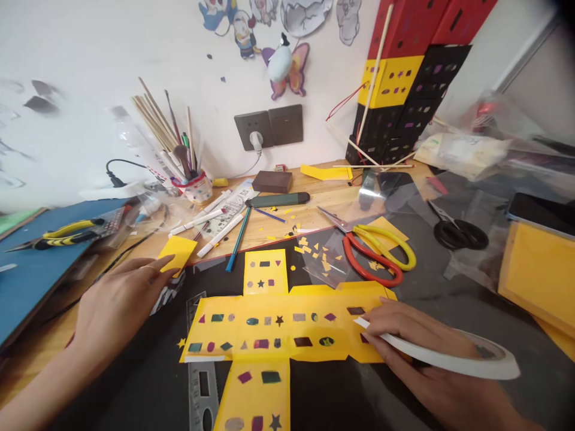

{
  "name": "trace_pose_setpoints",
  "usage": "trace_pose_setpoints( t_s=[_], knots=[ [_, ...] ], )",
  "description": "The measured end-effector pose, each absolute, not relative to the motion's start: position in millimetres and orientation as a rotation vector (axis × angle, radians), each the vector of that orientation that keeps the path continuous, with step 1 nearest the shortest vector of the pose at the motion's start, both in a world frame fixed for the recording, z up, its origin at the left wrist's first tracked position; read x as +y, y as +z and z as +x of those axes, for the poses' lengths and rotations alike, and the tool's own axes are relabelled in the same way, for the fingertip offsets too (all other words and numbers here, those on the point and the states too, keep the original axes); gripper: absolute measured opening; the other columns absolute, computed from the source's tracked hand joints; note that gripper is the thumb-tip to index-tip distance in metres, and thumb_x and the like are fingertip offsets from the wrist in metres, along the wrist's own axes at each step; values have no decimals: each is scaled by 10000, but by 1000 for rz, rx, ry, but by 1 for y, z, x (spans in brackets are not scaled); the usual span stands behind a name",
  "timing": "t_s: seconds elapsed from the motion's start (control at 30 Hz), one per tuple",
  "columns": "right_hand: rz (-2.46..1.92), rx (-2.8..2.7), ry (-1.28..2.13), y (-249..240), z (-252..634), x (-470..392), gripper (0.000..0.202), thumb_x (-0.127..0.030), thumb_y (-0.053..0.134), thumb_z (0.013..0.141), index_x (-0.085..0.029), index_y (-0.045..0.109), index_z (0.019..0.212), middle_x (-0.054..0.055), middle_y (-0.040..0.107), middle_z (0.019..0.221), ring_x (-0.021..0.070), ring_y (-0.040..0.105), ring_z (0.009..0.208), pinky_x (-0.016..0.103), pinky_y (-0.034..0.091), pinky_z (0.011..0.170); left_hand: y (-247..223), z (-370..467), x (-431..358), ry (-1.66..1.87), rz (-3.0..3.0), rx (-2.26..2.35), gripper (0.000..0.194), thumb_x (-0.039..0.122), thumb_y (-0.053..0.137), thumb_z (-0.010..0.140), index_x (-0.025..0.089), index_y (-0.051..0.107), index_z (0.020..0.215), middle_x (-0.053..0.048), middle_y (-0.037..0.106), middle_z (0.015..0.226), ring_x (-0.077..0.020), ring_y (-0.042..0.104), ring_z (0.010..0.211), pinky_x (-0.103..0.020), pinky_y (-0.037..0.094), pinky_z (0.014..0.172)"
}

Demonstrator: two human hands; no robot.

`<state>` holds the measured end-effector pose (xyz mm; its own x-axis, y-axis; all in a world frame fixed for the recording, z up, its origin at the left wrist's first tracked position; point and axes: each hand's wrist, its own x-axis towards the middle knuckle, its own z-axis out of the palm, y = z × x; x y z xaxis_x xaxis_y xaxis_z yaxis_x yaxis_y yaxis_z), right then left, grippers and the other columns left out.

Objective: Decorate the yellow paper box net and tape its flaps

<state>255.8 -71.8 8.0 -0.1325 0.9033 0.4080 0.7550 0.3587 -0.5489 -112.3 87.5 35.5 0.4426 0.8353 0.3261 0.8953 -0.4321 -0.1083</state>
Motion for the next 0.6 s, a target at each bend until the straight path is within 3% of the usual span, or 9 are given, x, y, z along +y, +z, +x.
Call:
trace_pose_setpoints(
  t_s=[0.1, 0.23, 0.4, 0.5, 0.6],
  knots=[
    [-1446, -1911, 268, 10, 255, -73, 109, -124, 535, 780, -228, 531, 812, 4, 648, 785, 151, 621, 784, 267, 500, 766, 34, -118, 96, -152, -2425, -1377, 273, 387, 475, 845, 199, 673, 835, 31, 603, 837, -172, 585, 792, -205, 451, 638],
    [-1470, -1857, 252, 9, 254, -75, 97, -140, 536, 786, -233, 524, 812, 3, 644, 780, 154, 622, 781, 274, 503, 773, 30, -116, 100, -236, -2398, -1221, 189, 342, 526, 834, 221, 670, 833, 17, 615, 870, -186, 567, 845, -269, 468, 738],
    [-1515, -1861, 248, 12, 252, -76, 86, -160, 560, 771, -233, 531, 807, 11, 633, 812, 157, 624, 792, 244, 515, 712, 42, -92, 80, -333, -2346, -1240, 298, 281, 420, 897, 141, 542, 1128, -28, 589, 908, -198, 571, 868, -276, 486, 707],
    [-1491, -1878, 247, 14, 249, -78, 98, -166, 573, 758, -231, 528, 817, 13, 628, 800, 162, 627, 775, 240, 521, 687, 50, -65, 61, -465, -2720, -1029, 186, 207, 511, 857, 180, 593, 1023, -34, 577, 1012, -198, 525, 947, -324, 457, 800],
    [-1405, -1956, 208, 11, 244, -80, 146, -159, 589, 740, -226, 520, 849, 17, 627, 809, 165, 627, 779, 241, 524, 689, 51, -31, 36, -622, -3189, -880, 127, 170, 490, 872, 183, 605, 925, -21, 607, 912, -168, 510, 943, -296, 441, 814]
  ],
)
